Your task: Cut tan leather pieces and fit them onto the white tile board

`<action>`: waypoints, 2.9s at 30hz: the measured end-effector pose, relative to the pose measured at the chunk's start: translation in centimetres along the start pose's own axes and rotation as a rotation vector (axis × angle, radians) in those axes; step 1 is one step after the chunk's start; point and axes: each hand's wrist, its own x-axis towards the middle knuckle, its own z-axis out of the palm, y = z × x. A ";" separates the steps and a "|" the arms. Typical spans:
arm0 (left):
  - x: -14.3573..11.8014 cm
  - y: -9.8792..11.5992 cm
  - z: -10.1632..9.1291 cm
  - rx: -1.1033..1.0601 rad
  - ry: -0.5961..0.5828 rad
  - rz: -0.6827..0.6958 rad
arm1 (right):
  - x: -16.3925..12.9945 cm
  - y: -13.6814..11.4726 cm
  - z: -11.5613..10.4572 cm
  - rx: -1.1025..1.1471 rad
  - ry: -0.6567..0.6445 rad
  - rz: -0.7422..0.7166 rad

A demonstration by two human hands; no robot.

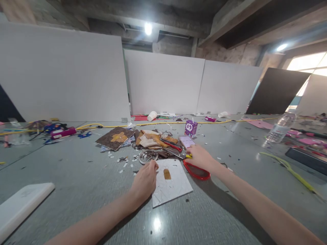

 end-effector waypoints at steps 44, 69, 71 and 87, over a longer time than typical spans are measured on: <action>1.7 0.6 -1.3 -1.343 -0.031 -0.488 | -1.1 -3.1 0.7 0.585 -0.183 -0.226; 2.6 -1.8 -0.4 -1.375 0.471 -0.526 | -2.1 -3.0 -1.4 0.449 -0.269 -0.338; 2.6 -1.7 -0.7 -1.389 0.505 -0.516 | -1.3 -1.5 -2.3 0.627 -0.160 -0.081; -0.9 1.3 -1.2 -0.596 0.213 -0.073 | -1.2 -2.4 0.7 0.937 -0.707 0.431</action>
